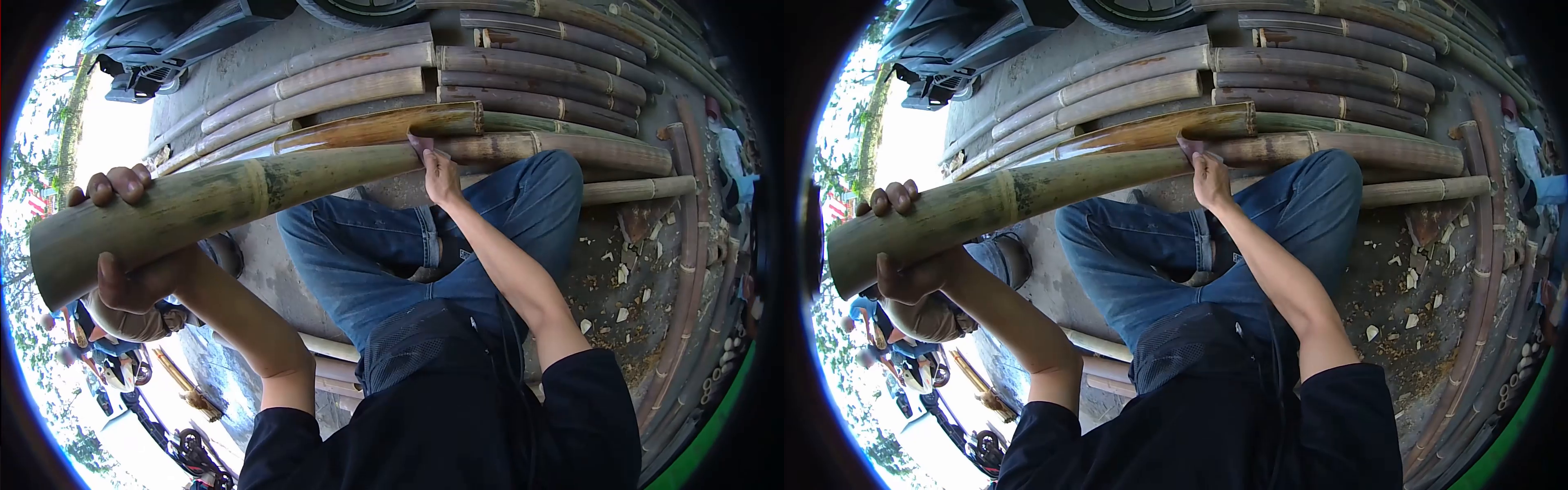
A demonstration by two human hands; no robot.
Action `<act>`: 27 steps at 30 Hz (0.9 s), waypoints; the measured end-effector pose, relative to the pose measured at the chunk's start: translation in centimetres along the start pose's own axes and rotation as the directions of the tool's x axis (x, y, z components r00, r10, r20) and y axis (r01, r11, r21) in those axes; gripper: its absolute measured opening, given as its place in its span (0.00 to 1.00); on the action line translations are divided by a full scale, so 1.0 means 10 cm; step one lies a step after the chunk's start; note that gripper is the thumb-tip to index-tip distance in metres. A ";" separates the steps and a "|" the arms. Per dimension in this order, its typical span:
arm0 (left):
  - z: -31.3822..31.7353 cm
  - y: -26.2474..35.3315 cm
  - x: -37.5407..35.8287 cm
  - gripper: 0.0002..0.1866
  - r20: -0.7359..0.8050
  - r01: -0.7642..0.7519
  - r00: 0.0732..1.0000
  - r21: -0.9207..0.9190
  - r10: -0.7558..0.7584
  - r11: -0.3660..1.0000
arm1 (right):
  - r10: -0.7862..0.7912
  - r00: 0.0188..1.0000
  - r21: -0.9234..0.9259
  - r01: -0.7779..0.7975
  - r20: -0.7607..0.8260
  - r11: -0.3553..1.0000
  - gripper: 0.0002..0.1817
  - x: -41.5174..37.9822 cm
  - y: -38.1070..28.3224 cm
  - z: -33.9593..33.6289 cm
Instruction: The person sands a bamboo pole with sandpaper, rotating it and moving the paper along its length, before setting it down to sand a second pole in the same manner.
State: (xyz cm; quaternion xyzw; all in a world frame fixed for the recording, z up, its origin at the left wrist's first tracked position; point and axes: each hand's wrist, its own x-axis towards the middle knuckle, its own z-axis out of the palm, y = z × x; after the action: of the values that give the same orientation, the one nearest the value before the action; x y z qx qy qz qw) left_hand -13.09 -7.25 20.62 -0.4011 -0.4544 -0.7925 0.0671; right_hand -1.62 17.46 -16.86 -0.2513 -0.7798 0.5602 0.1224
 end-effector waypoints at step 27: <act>-0.04 0.05 0.01 0.38 -0.018 0.015 1.000 0.036 -0.014 0.999 | -0.138 0.975 0.108 0.159 -0.175 0.981 0.21 0.10 0.08 0.09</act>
State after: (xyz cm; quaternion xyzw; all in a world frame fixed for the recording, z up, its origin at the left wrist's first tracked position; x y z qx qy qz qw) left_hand -13.15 -7.87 20.92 -0.3893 -0.4711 -0.7882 0.0725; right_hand -2.66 17.50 -18.01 -0.2303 -0.7478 0.5730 0.2438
